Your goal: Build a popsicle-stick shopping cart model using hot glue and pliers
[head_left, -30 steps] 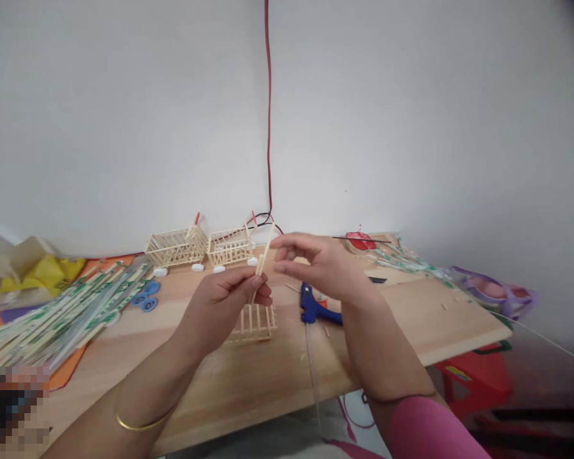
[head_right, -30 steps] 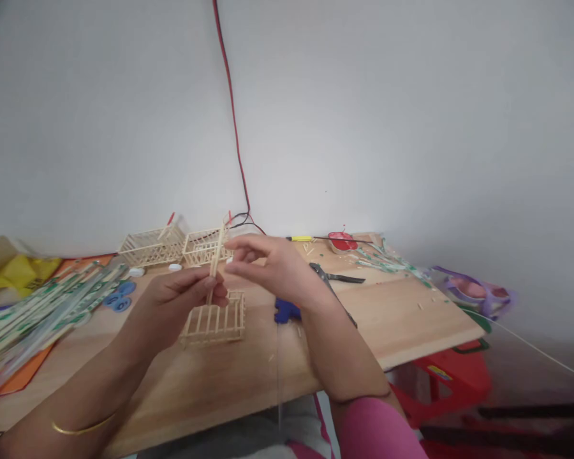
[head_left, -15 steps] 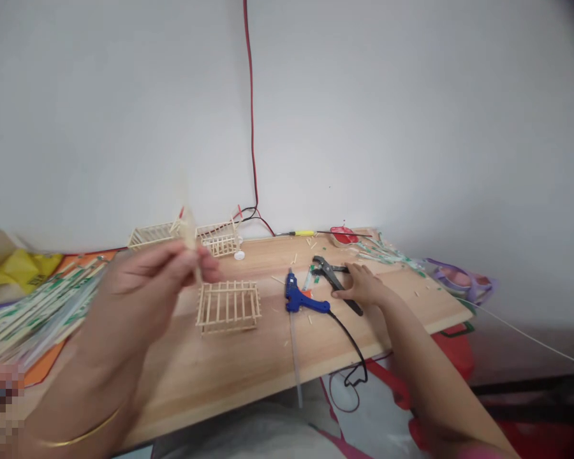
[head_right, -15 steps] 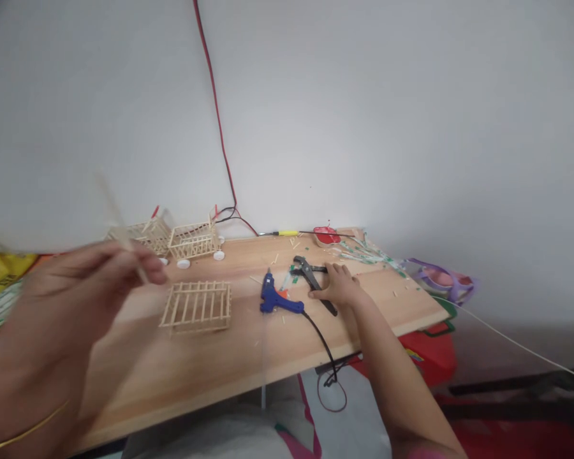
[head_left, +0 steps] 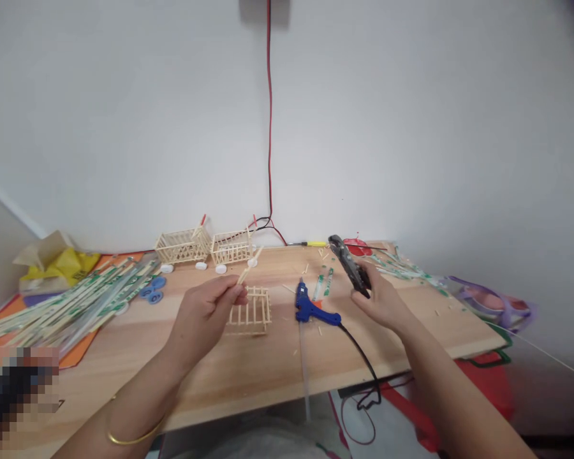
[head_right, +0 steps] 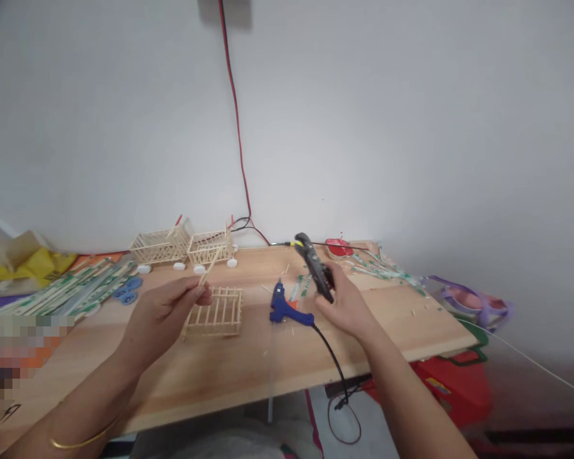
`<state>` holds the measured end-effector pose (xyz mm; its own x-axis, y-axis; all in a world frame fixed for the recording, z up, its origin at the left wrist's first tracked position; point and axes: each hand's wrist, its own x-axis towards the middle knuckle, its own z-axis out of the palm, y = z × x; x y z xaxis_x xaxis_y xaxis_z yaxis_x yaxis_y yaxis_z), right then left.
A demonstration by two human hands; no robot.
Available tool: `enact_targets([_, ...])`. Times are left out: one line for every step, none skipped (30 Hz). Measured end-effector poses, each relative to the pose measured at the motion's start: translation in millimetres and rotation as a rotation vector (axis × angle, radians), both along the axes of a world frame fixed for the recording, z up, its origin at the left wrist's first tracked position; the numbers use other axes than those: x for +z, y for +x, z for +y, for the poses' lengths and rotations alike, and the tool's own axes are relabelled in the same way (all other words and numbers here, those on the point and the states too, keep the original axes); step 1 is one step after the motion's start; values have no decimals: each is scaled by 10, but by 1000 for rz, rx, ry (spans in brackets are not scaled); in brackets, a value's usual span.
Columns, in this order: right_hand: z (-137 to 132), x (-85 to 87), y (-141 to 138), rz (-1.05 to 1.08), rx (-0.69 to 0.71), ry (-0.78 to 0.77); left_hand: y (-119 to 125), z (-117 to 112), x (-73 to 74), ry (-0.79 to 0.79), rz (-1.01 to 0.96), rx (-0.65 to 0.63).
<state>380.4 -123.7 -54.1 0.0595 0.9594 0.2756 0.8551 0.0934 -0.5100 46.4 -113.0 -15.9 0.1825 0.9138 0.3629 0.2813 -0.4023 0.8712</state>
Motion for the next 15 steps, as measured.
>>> enact_targets([-84, 67, -130, 53, 50, 55, 28, -5, -15, 32, 14, 8])
enact_targets([-164, 126, -268, 100, 124, 68, 54, -10, -29, 68, 34, 19])
enact_targets([-238, 172, -407, 144, 190, 65, 79, -16, -43, 102, 60, 32])
enact_targets([-301, 205, -539, 179, 257, 39, 102, -22, -57, 136, 92, 45])
enact_targets([-351, 223, -656, 208, 316, 3, 121, -29, -69, 171, 124, 59])
enact_targets([-388, 229, -754, 237, 344, -11, 137, -36, -80, 203, 154, 69])
enact_targets([-413, 224, -831, 261, 363, -39, 148, -43, -90, 232, 182, 75])
enact_targets([-427, 213, -889, 283, 373, -58, 155, -50, -100, 262, 206, 77])
enact_targets([-433, 199, -929, 300, 374, -70, 158, -56, -110, 293, 230, 79])
enact_targets([-433, 184, -957, 311, 373, -78, 157, -61, -121, 322, 253, 81])
enact_targets([-429, 170, -977, 317, 368, -79, 154, -65, -135, 349, 278, 83])
enact_targets([-424, 160, -991, 318, 359, -73, 151, -66, -151, 375, 303, 86])
enact_targets([-419, 153, -1004, 314, 350, -66, 149, -64, -170, 401, 332, 91])
enact_targets([-413, 150, -1017, 305, 344, -60, 148, -61, -190, 431, 362, 98])
enact_targets([-408, 149, -1030, 292, 337, -54, 150, -55, -211, 471, 391, 105])
